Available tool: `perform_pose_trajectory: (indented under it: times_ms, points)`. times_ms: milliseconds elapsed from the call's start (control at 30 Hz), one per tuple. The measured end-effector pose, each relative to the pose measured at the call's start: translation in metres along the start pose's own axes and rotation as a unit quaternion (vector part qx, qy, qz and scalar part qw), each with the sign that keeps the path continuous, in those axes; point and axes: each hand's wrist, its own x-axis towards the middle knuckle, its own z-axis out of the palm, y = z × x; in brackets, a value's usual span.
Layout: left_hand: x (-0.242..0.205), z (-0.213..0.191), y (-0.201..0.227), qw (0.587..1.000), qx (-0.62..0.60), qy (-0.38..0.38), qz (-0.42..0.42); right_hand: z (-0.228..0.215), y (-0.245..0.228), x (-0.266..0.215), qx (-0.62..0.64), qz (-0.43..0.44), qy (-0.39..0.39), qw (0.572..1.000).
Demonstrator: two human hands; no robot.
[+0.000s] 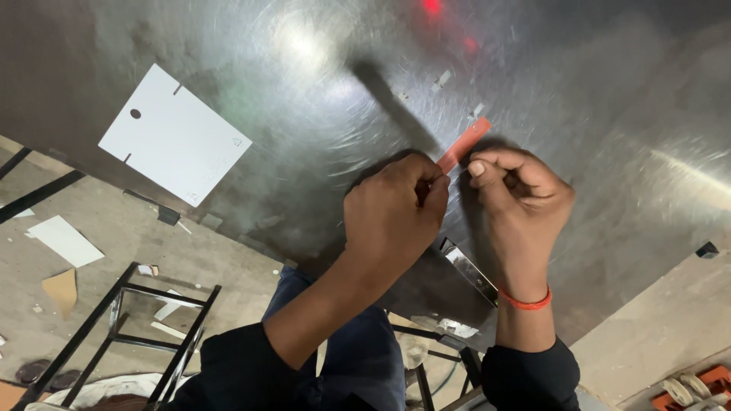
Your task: The person uses a utility knife to cut a small strip of orange tape on a metal work surface, then folds and presses the tape onto the surface. They later pick up a white card with a hole and notches, inspect it, and place it back on the table.
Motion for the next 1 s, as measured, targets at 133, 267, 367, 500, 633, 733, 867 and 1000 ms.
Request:
perform_pose_trajectory:
  times_ms: [133, 267, 367, 500, 633, 733, 867, 1000]
  points:
    - [0.001, -0.002, 0.002, 1.000, -0.010, -0.014, -0.017, -0.003, 0.000, 0.004, 0.004, 0.000, -0.011, 1.000]
    - [0.000, 0.000, 0.000, 1.000, -0.004, 0.000, -0.004, -0.003, 0.004, 0.008, -0.093, -0.066, -0.016, 0.993]
    - [0.000, 0.004, -0.001, 1.000, 0.008, 0.020, -0.003, 0.003, -0.002, 0.012, -0.114, -0.068, -0.005, 0.991]
    - [-0.001, 0.011, -0.005, 0.998, 0.031, 0.052, 0.000, 0.005, -0.003, 0.015, -0.134, -0.054, 0.007, 0.989]
    - [0.000, 0.013, -0.006, 0.998, 0.020, 0.065, -0.001, 0.003, -0.002, 0.017, -0.128, -0.062, -0.004, 0.990]
    - [0.001, 0.012, -0.005, 0.998, 0.015, 0.059, -0.005, 0.001, -0.002, 0.019, -0.147, -0.082, -0.017, 0.986]
    - [0.002, 0.010, -0.001, 0.998, 0.022, 0.058, -0.022, 0.002, -0.003, 0.020, -0.193, -0.085, -0.022, 0.977]
    - [0.001, 0.010, -0.003, 0.999, 0.029, 0.042, -0.017, 0.001, -0.001, 0.022, -0.231, -0.092, -0.026, 0.968]
